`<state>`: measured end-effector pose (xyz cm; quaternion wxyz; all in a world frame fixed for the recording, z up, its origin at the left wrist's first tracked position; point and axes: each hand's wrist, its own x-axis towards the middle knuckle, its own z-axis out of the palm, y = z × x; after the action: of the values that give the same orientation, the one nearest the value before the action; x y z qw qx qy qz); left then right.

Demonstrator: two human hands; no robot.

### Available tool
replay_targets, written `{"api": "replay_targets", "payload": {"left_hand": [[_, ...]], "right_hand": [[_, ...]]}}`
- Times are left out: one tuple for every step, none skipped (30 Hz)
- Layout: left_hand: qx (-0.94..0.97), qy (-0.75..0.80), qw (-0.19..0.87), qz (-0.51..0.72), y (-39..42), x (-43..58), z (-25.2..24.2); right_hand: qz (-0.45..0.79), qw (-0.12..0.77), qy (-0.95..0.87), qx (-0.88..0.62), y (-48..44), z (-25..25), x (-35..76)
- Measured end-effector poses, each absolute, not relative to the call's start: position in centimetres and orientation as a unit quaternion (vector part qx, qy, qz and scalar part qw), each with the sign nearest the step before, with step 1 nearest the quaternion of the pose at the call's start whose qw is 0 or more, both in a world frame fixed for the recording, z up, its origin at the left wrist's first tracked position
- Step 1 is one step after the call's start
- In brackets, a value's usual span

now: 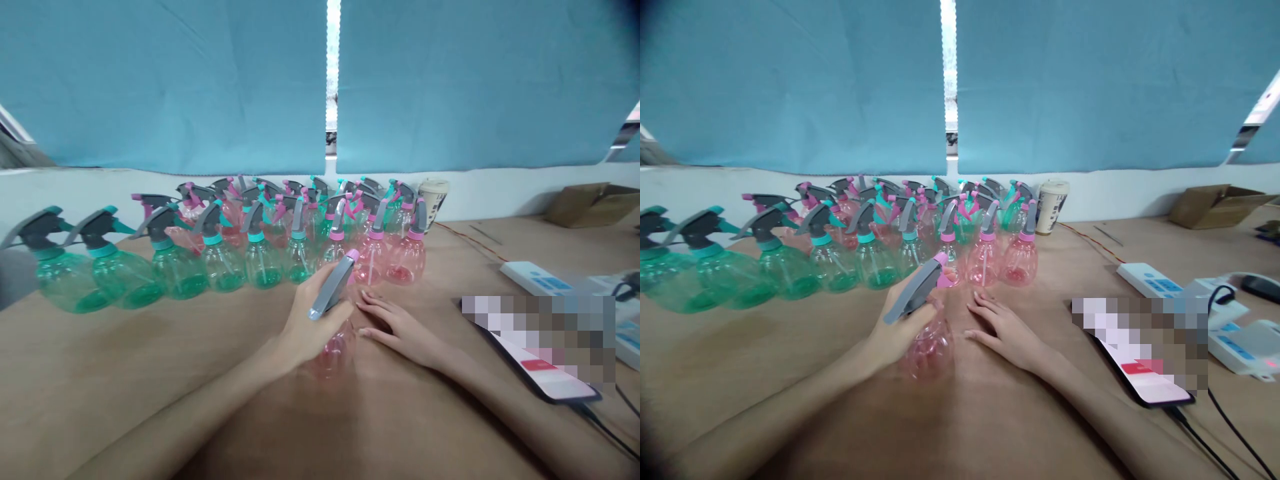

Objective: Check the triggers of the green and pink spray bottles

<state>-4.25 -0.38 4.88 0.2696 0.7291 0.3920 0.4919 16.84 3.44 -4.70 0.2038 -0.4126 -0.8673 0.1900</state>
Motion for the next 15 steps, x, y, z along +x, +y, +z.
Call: {"api": "replay_targets", "payload": {"left_hand": [[0.730,0.395,0.271,0.488,-0.4,-4.3,4.8],[0.730,0.399,0.271,0.484,-0.4,-4.3,4.8],[0.730,0.402,0.271,0.481,-0.4,-4.3,4.8],[0.730,0.403,0.269,0.481,-0.4,-4.3,4.8],[0.731,0.403,0.268,0.481,-0.4,-4.3,4.9],[0.731,0.401,0.265,0.484,-0.4,-4.3,4.9],[0.731,0.400,0.263,0.487,-0.4,-4.3,4.9],[0.730,0.399,0.263,0.488,-0.4,-4.3,5.0],[0.731,0.398,0.262,0.489,-0.5,-4.3,5.1],[0.733,0.396,0.261,0.488,-0.5,-4.3,5.2],[0.736,0.393,0.259,0.486,-0.5,-4.3,5.3],[0.740,0.389,0.257,0.484,-0.5,-4.3,5.5],[0.744,0.384,0.256,0.482,-0.5,-4.3,5.6],[0.748,0.381,0.254,0.481,-0.6,-4.4,5.8],[0.750,0.379,0.253,0.480,-0.6,-4.4,5.9]], "right_hand": [[0.191,0.207,-0.866,-0.413,3.4,-4.7,16.8],[0.193,0.211,-0.865,-0.412,3.4,-4.8,16.8],[0.194,0.215,-0.864,-0.412,3.4,-4.8,16.8],[0.194,0.217,-0.864,-0.411,3.4,-4.9,16.8],[0.193,0.217,-0.865,-0.409,3.5,-4.9,16.8],[0.193,0.217,-0.866,-0.408,3.5,-4.9,16.8],[0.192,0.216,-0.866,-0.408,3.5,-4.9,16.8],[0.191,0.215,-0.866,-0.408,3.5,-4.9,16.8],[0.190,0.214,-0.866,-0.410,3.5,-4.9,16.9],[0.189,0.212,-0.866,-0.412,3.5,-4.9,16.9],[0.188,0.209,-0.866,-0.414,3.4,-4.8,16.9],[0.187,0.206,-0.866,-0.415,3.4,-4.8,16.9],[0.186,0.204,-0.867,-0.416,3.4,-4.8,16.9],[0.186,0.203,-0.867,-0.415,3.4,-4.7,16.9],[0.187,0.203,-0.867,-0.415,3.4,-4.7,16.9]]}}
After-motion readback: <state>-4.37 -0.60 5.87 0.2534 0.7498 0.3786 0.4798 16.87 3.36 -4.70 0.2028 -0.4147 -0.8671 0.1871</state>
